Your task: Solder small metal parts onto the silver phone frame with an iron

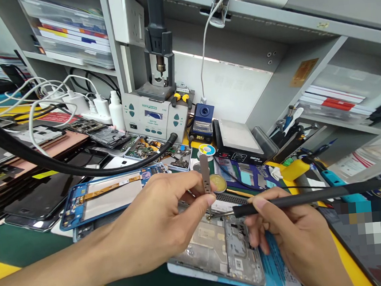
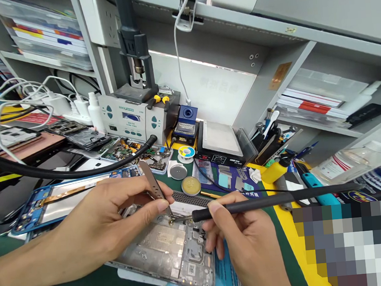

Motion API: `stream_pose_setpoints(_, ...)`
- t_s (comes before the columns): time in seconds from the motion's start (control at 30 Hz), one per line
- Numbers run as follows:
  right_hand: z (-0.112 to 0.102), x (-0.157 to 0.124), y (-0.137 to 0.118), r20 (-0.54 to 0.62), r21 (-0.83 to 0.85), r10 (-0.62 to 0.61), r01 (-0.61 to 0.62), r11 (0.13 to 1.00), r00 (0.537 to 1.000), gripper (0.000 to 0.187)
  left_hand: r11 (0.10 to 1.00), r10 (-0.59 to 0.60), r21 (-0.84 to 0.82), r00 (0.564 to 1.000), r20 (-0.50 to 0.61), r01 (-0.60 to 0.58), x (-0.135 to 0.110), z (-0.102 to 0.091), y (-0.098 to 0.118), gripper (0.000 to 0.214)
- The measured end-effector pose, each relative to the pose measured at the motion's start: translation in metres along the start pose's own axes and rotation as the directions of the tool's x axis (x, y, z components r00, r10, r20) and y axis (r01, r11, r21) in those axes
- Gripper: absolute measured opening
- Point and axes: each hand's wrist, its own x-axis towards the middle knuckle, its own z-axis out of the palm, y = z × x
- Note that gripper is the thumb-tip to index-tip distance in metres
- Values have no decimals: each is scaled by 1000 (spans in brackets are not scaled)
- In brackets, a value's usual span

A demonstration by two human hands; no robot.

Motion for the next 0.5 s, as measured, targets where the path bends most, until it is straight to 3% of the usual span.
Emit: stream_pose_setpoints(0.5,0,-1,1,-7,23,15,-15,1000,1000,50,1000,10,17,1000,-10,-10,1,0,0,27)
